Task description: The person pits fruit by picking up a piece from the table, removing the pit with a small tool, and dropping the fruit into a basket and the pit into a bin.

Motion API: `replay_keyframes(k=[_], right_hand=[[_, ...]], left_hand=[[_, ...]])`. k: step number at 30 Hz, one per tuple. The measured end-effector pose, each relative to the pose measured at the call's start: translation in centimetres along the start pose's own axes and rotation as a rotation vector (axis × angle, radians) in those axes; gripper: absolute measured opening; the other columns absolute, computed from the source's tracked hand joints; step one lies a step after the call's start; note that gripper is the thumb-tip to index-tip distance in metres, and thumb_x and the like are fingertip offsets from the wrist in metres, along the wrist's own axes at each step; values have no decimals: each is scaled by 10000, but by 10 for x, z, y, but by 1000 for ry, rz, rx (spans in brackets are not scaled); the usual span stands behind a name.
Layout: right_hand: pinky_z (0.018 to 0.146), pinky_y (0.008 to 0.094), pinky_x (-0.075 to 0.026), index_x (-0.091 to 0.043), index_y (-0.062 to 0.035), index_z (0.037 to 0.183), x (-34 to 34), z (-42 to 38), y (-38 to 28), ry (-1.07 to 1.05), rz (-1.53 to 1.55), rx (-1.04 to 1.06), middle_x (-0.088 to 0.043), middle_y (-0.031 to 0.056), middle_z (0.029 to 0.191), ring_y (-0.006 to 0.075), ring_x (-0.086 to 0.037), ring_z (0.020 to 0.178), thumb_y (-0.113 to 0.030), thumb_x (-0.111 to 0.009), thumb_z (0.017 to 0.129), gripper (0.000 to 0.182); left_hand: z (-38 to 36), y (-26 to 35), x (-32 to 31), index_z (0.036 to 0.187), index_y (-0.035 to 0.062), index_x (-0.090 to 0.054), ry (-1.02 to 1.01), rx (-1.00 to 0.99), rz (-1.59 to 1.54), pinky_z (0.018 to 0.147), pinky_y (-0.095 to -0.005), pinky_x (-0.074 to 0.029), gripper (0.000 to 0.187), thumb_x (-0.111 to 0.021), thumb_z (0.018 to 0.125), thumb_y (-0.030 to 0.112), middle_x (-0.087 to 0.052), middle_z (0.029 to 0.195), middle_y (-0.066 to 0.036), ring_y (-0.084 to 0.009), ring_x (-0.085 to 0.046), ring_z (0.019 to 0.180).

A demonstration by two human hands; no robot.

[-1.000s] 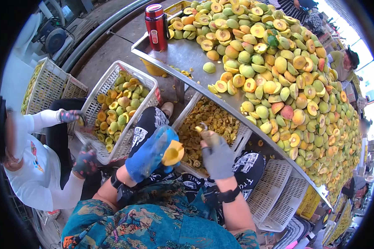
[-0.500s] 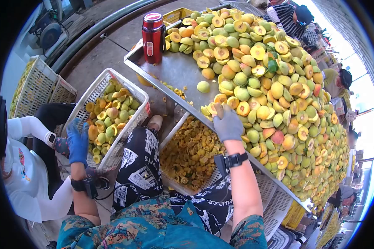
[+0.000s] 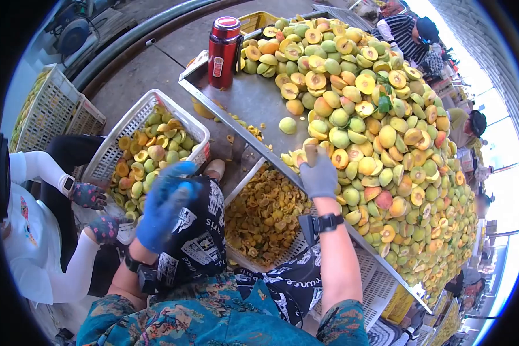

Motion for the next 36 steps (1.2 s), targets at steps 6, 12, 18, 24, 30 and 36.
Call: replay_keyframes(k=[6, 12, 18, 24, 30, 36], right_hand=[[400, 228, -384, -525, -24, 1070, 37, -107, -67, -238, 1085, -506, -590, 39, 760, 104, -551, 509, -237, -748, 791, 416], [451, 235, -431, -547, -30, 1029, 41, -179, -117, -348, 1213, -573, -604, 44, 746, 99, -574, 537, -246, -729, 832, 344], [727, 436, -502, -555, -12, 1044, 63, -204, -127, -274, 581, -34, -644, 197, 844, 371, -655, 816, -234, -658, 828, 327], [713, 507, -482, -521, -5, 1023, 69, -217, -133, -228, 498, 5, -618, 270, 851, 467, -602, 839, -167, -629, 786, 307], [706, 540, -475, -501, -11, 1010, 68, -222, -138, -237, 485, 12, -617, 278, 844, 484, -594, 843, -152, -638, 777, 305], [689, 528, -482, -509, 6, 997, 64, -223, -137, -299, 527, 11, -616, 290, 821, 496, -593, 844, -116, -625, 785, 271]], left_hand=[[-4, -27, -72, 1398, 15, -385, -239, -99, -11, 1076, -338, -339, 565, -372, 1018, 434, -502, 1329, -97, -176, -456, 1249], [-25, -52, -95, 1218, 19, -483, -167, 150, -204, 892, -291, -480, 609, -263, 1007, 545, -618, 1053, -99, -173, -600, 973], [-37, -56, -89, 1130, 37, -502, -126, 184, -525, 858, -292, -488, 547, -296, 1009, 529, -613, 980, -89, -159, -596, 904], [-57, -35, -96, 1100, 48, -522, -175, 113, -334, 811, -280, -497, 528, -317, 1006, 526, -620, 987, -97, -150, -590, 862], [-60, -29, -97, 1015, 42, -552, -147, 94, -357, 787, -280, -500, 563, -334, 989, 560, -617, 943, -97, -151, -596, 837], [-60, -24, -97, 921, 36, -565, -82, 77, -245, 724, -272, -498, 614, -322, 976, 597, -596, 809, -85, -163, -605, 770]])
Point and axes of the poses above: each hand's wrist, its own z-axis towards the middle knuckle, its own x-axis out of the back of the hand, y = z × x, the point moved 5 cm from there along z, towards the middle knuckle
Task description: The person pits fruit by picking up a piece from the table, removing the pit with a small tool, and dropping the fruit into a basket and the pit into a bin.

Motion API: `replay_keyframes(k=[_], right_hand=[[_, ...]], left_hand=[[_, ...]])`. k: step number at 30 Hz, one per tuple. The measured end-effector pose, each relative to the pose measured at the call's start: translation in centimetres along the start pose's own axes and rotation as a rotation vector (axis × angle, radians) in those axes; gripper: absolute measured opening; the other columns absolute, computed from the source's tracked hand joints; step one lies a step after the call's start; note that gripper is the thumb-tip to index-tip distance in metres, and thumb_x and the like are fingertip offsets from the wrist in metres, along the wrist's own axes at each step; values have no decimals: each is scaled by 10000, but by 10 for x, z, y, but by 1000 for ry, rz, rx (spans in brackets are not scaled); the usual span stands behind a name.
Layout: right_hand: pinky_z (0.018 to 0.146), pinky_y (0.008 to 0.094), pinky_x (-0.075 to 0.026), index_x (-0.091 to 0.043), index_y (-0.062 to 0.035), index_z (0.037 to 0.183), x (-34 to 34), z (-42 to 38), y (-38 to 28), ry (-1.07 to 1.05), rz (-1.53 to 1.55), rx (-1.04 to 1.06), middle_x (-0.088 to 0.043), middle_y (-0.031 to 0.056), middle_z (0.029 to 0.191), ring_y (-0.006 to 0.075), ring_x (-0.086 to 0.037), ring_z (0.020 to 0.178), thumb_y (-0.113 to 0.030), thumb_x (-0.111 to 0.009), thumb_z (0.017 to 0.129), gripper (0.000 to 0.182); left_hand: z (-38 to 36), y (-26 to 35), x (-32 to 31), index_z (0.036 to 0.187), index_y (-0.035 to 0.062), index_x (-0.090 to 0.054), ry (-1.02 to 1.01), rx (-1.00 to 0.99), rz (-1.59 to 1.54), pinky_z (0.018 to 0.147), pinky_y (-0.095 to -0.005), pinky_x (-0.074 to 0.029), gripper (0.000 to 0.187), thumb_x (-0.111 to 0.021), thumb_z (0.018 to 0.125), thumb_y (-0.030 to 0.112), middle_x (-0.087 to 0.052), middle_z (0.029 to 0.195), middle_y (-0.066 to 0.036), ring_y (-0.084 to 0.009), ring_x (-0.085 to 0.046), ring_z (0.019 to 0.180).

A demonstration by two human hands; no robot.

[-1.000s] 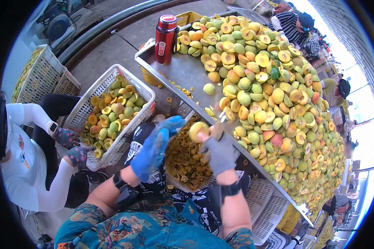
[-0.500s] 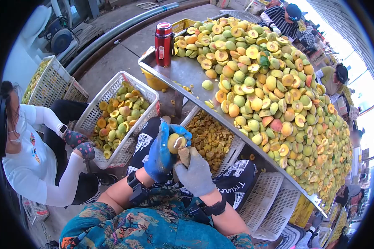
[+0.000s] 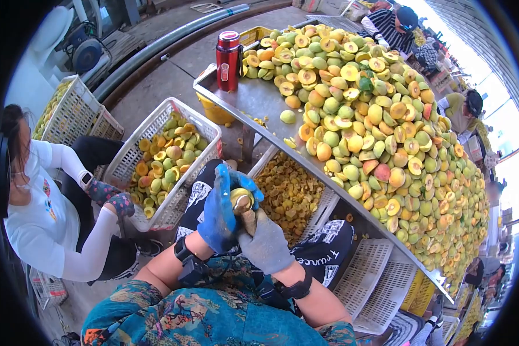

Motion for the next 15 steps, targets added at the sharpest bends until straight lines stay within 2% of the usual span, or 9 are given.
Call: replay_keyframes(k=[7, 10, 12, 14, 15], right_hand=[[694, 501, -497, -526, 17, 991, -3, 2, 7, -67, 78, -19, -619, 293, 810, 489, -603, 845, -126, -615, 801, 254], [690, 497, -498, -538, 21, 972, -4, 2, 15, -72, 80, -30, -622, 287, 804, 482, -608, 837, -134, -614, 811, 236], [689, 492, -498, -542, 22, 969, -3, 2, 17, -70, 79, -34, -624, 285, 804, 478, -611, 834, -136, -611, 817, 230], [688, 488, -499, -546, 22, 966, -3, 2, 18, -69, 78, -37, -625, 283, 804, 475, -613, 832, -139, -608, 822, 224], [687, 485, -498, -547, 21, 967, -3, 2, 19, -77, 87, -22, -625, 282, 800, 475, -613, 829, -137, -600, 827, 218]], left_hand=[[5, -7, 3, 882, 26, -569, 6, 61, 45, 703, -260, -488, 655, -286, 978, 609, -597, 785, -89, -160, -596, 732], [6, -9, 4, 874, 23, -565, -11, 54, 154, 684, -253, -474, 648, -278, 988, 593, -595, 771, -84, -147, -577, 706], [8, -15, 6, 924, 31, -560, -94, 129, 142, 732, -270, -486, 639, -281, 981, 603, -596, 826, -75, -151, -593, 770], [7, -11, 2, 934, 29, -558, -122, 91, 143, 729, -269, -483, 618, -308, 982, 592, -596, 831, -71, -147, -590, 763], [6, -6, -1, 925, 27, -563, -137, 60, 260, 722, -267, -480, 618, -315, 983, 589, -595, 817, -67, -144, -587, 757]])
Point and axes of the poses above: each hand's wrist, its own z-axis towards the middle knuckle, its own x-axis out of the back of the hand, y = z × x, the point moved 5 cm from there along z, towards the middle knuckle
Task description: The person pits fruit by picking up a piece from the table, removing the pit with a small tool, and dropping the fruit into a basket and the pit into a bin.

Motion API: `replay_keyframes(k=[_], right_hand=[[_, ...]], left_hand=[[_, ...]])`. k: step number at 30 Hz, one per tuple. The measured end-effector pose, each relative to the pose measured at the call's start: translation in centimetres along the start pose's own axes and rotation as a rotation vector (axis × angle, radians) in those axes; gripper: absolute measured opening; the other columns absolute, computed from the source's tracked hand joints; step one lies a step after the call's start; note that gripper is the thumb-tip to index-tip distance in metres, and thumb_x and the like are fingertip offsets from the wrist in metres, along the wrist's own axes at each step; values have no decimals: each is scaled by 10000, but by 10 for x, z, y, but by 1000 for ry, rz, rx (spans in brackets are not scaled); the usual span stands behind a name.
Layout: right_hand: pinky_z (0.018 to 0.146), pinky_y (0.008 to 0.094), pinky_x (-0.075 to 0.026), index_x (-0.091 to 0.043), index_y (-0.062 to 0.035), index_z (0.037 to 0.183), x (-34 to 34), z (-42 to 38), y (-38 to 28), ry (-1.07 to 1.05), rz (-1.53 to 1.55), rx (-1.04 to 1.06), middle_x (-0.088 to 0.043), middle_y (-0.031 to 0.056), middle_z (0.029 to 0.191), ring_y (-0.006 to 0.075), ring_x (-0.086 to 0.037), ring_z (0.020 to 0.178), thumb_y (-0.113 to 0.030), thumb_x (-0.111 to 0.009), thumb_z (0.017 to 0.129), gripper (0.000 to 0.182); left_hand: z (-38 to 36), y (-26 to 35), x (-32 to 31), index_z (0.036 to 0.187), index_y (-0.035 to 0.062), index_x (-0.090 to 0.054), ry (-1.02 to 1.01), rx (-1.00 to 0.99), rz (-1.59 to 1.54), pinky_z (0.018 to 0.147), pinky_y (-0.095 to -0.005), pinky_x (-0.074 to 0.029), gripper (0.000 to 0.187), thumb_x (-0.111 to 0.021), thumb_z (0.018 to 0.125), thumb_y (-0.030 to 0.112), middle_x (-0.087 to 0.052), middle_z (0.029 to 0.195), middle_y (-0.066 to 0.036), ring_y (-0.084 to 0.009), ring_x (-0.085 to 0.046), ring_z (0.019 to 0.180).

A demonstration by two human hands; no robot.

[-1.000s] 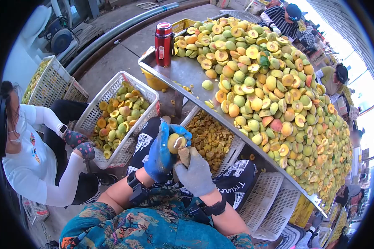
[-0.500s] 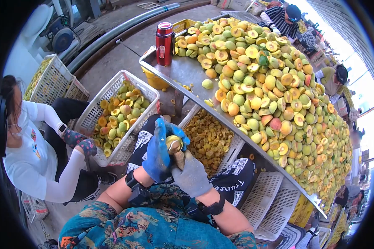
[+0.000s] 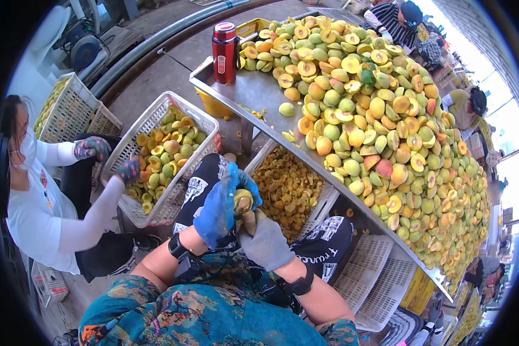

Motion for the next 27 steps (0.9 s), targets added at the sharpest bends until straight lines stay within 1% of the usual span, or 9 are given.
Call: replay_keyframes(k=[5, 8, 10, 13, 17, 19, 20, 22, 27], right_hand=[[679, 444, -501, -566, 12, 936, 2, 0, 4, -64, 27, 66, -634, 249, 782, 430, -640, 771, -142, -601, 830, 191], [619, 394, -496, -583, 2, 964, -2, -2, 22, -224, 174, 6, -629, 173, 762, 344, -647, 705, -188, -620, 810, 247], [609, 320, -477, -596, -18, 912, -5, -5, 25, -467, 337, -121, -618, 79, 743, 198, -620, 654, -182, -605, 816, 190], [595, 291, -464, -592, -34, 903, -6, -6, 28, -532, 369, -213, -591, 22, 724, 117, -574, 640, -182, -594, 827, 166], [627, 278, -470, -622, -22, 934, -3, -12, 25, -554, 325, -367, -621, 39, 766, 109, -573, 663, -192, -612, 850, 190], [624, 274, -468, -628, -24, 956, -6, -9, 25, -485, 393, -125, -615, 43, 759, 104, -566, 653, -202, -611, 859, 203], [624, 274, -468, -628, -24, 956, -4, -9, 24, -487, 396, -126, -615, 43, 759, 104, -566, 653, -202, -611, 859, 203], [653, 270, -465, -638, -37, 972, -3, -14, 27, -562, 427, -422, -608, 25, 780, 96, -561, 696, -200, -631, 843, 208], [655, 258, -464, -624, -39, 999, -5, -16, 31, -679, 721, -242, -599, -8, 811, 81, -561, 730, -155, -630, 827, 208]], left_hand=[[6, -13, 3, 887, 21, -581, -51, 120, 13, 689, -266, -473, 615, -322, 991, 569, -588, 765, -53, -140, -580, 729], [7, -17, 2, 845, 22, -596, -88, 209, -17, 665, -268, -470, 611, -324, 1000, 546, -585, 735, -50, -144, -577, 702], [11, -20, 1, 798, 12, -599, -196, 275, 105, 654, -276, -471, 627, -326, 1003, 538, -587, 723, -59, -153, -580, 669], [11, -17, -2, 737, -1, -605, -188, 187, 265, 657, -287, -474, 657, -329, 1005, 532, -589, 695, -69, -160, -582, 651], [12, -13, -5, 711, -11, -614, -201, 179, 280, 657, -292, -477, 671, -333, 1008, 521, -597, 672, -76, -164, -583, 639], [9, -12, -7, 729, 6, -642, -181, 236, 193, 666, -279, -456, 630, -382, 1002, 511, -594, 657, -48, -129, -540, 658], [10, -13, -7, 729, 6, -642, -179, 240, 195, 666, -279, -456, 630, -382, 1002, 511, -594, 657, -48, -129, -540, 658], [13, -15, -6, 722, -7, -647, -212, 245, 361, 662, -281, -458, 633, -386, 1005, 495, -606, 650, -59, -135, -553, 645], [11, -10, -16, 717, -12, -658, -363, 178, 114, 664, -302, -481, 671, -347, 1005, 509, -639, 673, -125, -192, -598, 640]])
Point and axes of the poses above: each hand's wrist, its own z-axis towards the middle knuckle, its own x-axis out of the back of the hand, y = z × x, the point moved 5 cm from there along z, towards the middle knuckle
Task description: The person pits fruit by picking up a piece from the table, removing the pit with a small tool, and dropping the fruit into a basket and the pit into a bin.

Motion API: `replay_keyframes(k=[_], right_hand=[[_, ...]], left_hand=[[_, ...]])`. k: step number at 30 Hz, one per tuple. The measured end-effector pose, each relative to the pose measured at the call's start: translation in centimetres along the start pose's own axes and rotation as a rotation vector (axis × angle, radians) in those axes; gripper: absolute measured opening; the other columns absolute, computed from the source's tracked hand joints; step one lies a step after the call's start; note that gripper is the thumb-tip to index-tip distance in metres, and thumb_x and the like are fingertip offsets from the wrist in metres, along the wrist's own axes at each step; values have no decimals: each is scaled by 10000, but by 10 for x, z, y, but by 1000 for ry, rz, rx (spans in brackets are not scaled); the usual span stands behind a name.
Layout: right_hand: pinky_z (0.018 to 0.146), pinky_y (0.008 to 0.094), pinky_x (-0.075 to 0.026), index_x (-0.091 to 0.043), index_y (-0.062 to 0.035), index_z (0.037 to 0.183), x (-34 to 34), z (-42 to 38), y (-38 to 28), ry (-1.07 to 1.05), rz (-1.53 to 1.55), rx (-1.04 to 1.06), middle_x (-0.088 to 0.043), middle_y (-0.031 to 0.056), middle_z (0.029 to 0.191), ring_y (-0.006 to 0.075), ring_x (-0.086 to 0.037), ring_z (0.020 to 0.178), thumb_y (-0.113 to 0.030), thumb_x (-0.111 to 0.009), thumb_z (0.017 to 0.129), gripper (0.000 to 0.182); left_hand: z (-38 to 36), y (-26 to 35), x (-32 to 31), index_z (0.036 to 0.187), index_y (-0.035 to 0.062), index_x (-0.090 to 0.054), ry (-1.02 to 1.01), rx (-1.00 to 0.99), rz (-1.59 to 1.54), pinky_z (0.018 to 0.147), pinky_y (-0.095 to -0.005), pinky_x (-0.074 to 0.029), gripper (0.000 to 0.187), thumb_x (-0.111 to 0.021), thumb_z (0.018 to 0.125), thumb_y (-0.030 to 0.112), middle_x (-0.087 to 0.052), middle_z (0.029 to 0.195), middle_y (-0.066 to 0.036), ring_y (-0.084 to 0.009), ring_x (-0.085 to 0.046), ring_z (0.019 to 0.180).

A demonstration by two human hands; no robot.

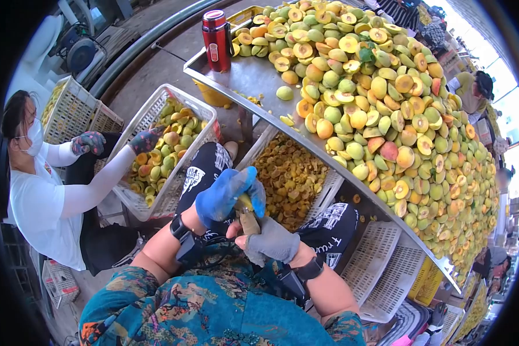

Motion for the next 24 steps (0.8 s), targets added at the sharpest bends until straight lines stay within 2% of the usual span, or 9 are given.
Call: replay_keyframes(k=[5, 7, 10, 12, 14, 18, 20, 23, 24], right_hand=[[647, 258, -467, -640, -54, 975, 4, 2, 2, 59, -59, 33, -609, -6, 803, 90, -570, 714, -186, -657, 814, 208], [658, 268, -475, -648, -58, 965, 15, 5, 8, 86, -238, 37, -613, -2, 773, 101, -579, 692, -218, -675, 812, 224], [641, 264, -474, -650, -55, 986, 20, 3, 9, 354, -538, 189, -609, 6, 743, 96, -579, 669, -263, -702, 818, 271], [621, 247, -466, -650, -46, 1012, 21, -6, 0, 402, -638, 256, -630, 19, 770, 96, -582, 666, -353, -693, 862, 343], [594, 234, -459, -642, -28, 1006, 23, -13, 5, 327, 72, 326, -623, 21, 750, 101, -578, 644, -467, -642, 890, 454], [463, 240, -383, -573, -50, 813, 55, -21, 19, 507, 367, 279, -552, 29, 695, 112, -520, 544, -605, -456, 934, 580], [454, 266, -424, -537, -44, 843, 58, -14, 12, 556, 399, 359, -487, 21, 645, 151, -514, 514, -628, -507, 894, 587], [455, 287, -446, -532, -52, 1058, 38, -14, -2, 629, 238, 321, -564, 52, 772, 150, -543, 546, -696, -500, 851, 678], [508, 272, -464, -555, -37, 1118, 34, -12, -2, 675, 263, 231, -605, 54, 833, 139, -575, 615, -452, -609, 914, 465]], left_hand=[[12, -19, -7, 638, 33, -615, -13, -27, -310, 624, -303, -491, 675, -334, 999, 530, -612, 631, -125, -222, -604, 613], [21, -30, -9, 698, 56, -610, -66, 26, -706, 586, -310, -503, 625, -347, 991, 543, -614, 656, -124, -227, -600, 584], [24, -40, 2, 843, 40, -614, 182, 138, -814, 507, -339, -518, 582, -394, 969, 564, -654, 720, -135, -233, -623, 580], [28, -38, 5, 926, 41, -612, 191, 115, -811, 583, -335, -523, 550, -403, 972, 548, -653, 815, -137, -230, -628, 654], [26, -38, 10, 1093, 43, -606, 223, 89, -812, 736, -326, -534, 520, -422, 978, 516, -649, 1005, -139, -222, -638, 802], [17, -47, 17, 1170, 45, -571, 127, 46, -773, 849, -335, -506, 397, -504, 977, 385, -583, 1180, -85, -207, -595, 1012], [15, -45, 13, 1198, 45, -546, 178, -2, -727, 876, -342, -496, 407, -498, 980, 385, -570, 1199, -91, -206, -583, 1040], [11, -39, 0, 1255, 41, -487, 247, -76, -626, 943, -348, -455, 426, -478, 991, 374, -534, 1254, -99, -198, -548, 1103], [9, -35, -3, 1286, 37, -453, 267, -102, -567, 984, -346, -425, 435, -463, 999, 364, -511, 1289, -101, -193, -524, 1138]])
Point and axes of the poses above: each hand's wrist, its own z-axis towards the middle knuckle, its own x-axis out of the back of the hand, y = z × x, the point moved 5 cm from there along z, towards the middle knuckle
